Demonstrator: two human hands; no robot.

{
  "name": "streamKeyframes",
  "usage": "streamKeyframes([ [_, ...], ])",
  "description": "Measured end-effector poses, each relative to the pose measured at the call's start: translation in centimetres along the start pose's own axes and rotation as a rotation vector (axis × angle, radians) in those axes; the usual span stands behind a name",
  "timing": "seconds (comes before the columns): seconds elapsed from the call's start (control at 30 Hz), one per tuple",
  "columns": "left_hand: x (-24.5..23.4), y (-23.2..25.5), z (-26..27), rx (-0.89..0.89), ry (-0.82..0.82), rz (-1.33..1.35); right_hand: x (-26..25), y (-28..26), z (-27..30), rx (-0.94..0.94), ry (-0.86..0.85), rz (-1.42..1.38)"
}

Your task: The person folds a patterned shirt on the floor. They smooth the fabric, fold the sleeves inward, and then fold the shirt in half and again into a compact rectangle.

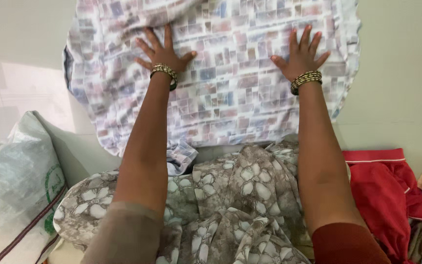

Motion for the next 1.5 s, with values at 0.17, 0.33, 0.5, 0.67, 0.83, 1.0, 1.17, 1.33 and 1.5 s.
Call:
streamKeyframes([
  [0.17,0.3,-0.3,-3.6,0.124,0.091,0.082,0.3,0.0,-0.8,-0.028,0.185,-0.032],
  [0.33,0.1,0.2,-4.3,0.045,0.185,0.167,0.7,0.0,-1.7,-0.021,0.269,-0.03],
  [0.5,1.8,4.1,0.6,0.258,0.312,0.033,2.7,-2.6,-0.2,-0.081,0.691,0.485],
  [0.67,5.5,6.0,8.7,0.497,0.098,0.029,4.4,-9.4,5.7,-0.422,0.194,-0.104],
  [0.83,5.2,2.4,10.5,0.491,0.116,-0.095,1.7,-5.6,5.7,-0.141,0.006,0.108],
  [1.0,4.1,-2.8,10.7,0.326,0.163,-0.071,2.1,5.7,5.2,0.151,0.272,-0.012],
  [1.17,4.7,-5.5,12.9,0.235,0.157,-0.016,5.2,9.3,6.7,-0.113,0.437,-0.085],
  [1.33,3.6,-5.4,16.7,0.203,-0.08,-0.162,7.8,8.0,9.1,-0.331,0.019,-0.076],
  [1.5,2.5,-7.0,19.8,0.13,-0.211,-0.259,2.6,12.9,10.2,0.316,-0.009,0.099],
])
Point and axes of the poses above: each hand's wrist, its own z-axis away from the middle knuckle, its own x-axis out of the palm, y = z × x, the point moved 2 cm from there along -z, towards the middle knuckle, and after that the axes turned 15 degrees about y, right-handed, at the moved point
